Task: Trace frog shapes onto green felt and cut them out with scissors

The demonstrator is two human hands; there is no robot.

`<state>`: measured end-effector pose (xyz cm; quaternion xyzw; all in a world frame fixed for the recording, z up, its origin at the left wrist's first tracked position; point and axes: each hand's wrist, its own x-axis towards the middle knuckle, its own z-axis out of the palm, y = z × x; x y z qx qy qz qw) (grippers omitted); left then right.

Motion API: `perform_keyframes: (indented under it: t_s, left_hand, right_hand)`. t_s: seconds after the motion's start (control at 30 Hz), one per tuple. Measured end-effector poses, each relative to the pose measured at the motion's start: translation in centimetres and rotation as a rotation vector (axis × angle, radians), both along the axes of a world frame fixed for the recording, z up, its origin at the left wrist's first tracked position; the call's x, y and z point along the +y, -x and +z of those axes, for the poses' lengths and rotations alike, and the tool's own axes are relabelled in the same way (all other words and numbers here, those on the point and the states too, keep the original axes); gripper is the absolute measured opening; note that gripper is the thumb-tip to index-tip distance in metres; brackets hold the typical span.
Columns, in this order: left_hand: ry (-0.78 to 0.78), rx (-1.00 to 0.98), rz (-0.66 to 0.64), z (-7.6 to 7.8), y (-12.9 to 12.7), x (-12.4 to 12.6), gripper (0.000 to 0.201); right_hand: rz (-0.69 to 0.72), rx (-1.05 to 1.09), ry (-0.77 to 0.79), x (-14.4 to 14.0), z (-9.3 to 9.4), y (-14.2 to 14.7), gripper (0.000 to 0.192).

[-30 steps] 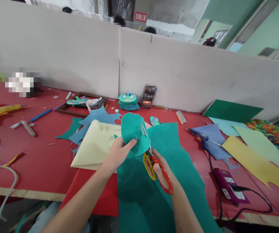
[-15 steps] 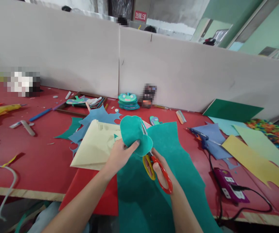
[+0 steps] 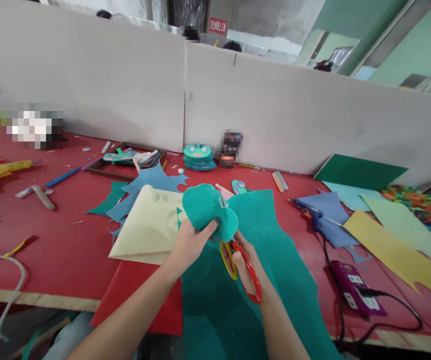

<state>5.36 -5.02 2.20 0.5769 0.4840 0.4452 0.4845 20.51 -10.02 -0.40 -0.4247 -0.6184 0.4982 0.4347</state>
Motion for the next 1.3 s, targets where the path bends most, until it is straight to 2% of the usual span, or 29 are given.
perform_keyframes:
  t_s: [0.23,0.43,0.8,1.0,1.3]
  left_hand:
    - [0.006,0.018,0.012,0.2,0.0,-0.2,0.024]
    - [0.0,-0.009,-0.026,0.0,0.3,0.2,0.027]
    - [-0.001,-0.055,-0.036,0.0,0.7,0.5,0.028]
    - [-0.032,-0.021,0.047,-0.5,0.9,0.7,0.031]
    - [-0.092,0.025,0.06,-0.5,1.1,0.8,0.028]
  right_hand:
    - [-0.013,-0.009,0.004,-0.1,0.0,0.0,0.056]
    - [-0.034,-0.008,-0.013,-0.1,-0.4,0.0,0.058]
    - [-0.065,-0.007,-0.014,-0.2,0.0,0.4,0.062]
    - [-0.031,-0.029,0.006,-0.2,0.4,0.3,0.063]
    - [-0.003,-0.043,0.032,-0.2,0.3,0.2,0.063]
